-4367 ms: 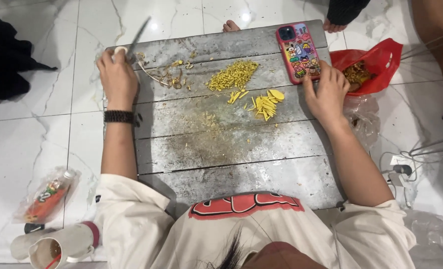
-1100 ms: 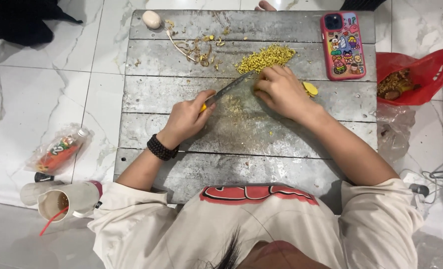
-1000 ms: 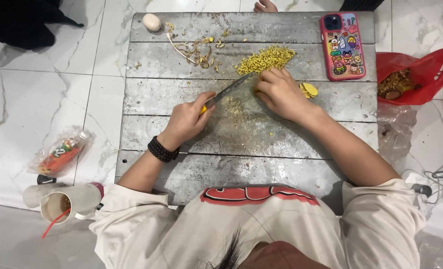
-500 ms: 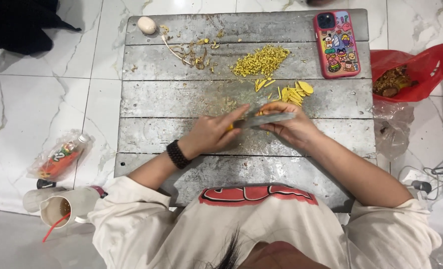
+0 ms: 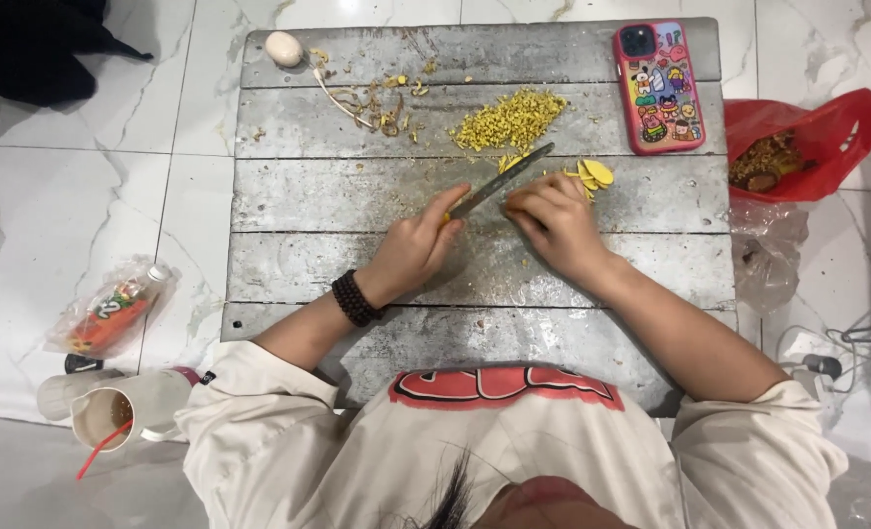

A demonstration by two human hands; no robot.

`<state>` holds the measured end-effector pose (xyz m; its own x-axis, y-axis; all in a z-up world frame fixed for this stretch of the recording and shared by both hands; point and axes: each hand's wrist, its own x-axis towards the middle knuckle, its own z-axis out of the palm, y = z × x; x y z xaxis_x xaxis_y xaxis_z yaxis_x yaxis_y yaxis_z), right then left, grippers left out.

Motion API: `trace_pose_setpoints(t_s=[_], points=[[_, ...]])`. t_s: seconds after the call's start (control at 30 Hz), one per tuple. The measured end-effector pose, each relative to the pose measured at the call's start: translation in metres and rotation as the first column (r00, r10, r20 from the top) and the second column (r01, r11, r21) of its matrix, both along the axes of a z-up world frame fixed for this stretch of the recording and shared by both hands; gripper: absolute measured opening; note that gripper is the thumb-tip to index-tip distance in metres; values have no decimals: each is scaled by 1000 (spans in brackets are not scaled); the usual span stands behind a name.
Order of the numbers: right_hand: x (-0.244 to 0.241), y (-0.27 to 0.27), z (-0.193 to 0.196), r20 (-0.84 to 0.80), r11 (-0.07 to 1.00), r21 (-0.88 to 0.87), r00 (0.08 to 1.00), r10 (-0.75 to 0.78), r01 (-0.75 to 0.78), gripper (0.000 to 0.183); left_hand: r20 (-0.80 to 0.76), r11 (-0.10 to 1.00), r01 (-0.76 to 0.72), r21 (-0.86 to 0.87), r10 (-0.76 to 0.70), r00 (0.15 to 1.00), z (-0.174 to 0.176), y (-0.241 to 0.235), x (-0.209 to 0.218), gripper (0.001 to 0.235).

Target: The person uses a knife to slice a yellow vegetable into thin strips on a wooden cutting board. They gather the sliced pieces and continue chopping. A black cat walks across the floor in the background.

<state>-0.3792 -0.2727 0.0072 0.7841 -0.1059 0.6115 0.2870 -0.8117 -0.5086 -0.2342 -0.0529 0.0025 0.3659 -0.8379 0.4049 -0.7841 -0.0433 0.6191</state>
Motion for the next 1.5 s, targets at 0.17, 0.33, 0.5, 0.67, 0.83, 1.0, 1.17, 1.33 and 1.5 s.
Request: trace_pose_setpoints(t_s=[0.17,0.33,0.5,0.67,0.83,1.0,1.17,1.33,1.5], points=[[-12,3,23,-4,977,-198,996,-87,85,6,14,997,38,64,-39,999,19,-3,-3,45],[-22,-3,19,26,962,-237,991,-134,136,6,195,987,14,162,-46,980,35,-3,-8,48],[-21,2,14,-10,941,-317,991,-130,120,9,270,948,-76,309,-11,963,63,3,-32,60],[-21,10,8,-19,927,-354,990,-141,125,13,331,923,-80,377,-54,942,67,9,-43,68],[-21,9,-4,-44,901,-409,983,-180,146,17,388,856,-133,500,-84,918,70,5,-44,78],[-23,8,-4,-50,902,-407,982,-181,145,19,326,819,-92,566,-120,938,68,3,-43,79],[-23,11,3,-42,894,-421,982,-186,151,17,219,774,-43,632,-125,968,77,3,-41,77],[-22,12,0,-45,884,-436,978,-205,165,21,185,756,-57,652,-85,979,67,-2,-42,74],[-19,14,15,4,863,-465,975,-221,197,21,181,797,-29,603,-101,978,87,0,-36,71]])
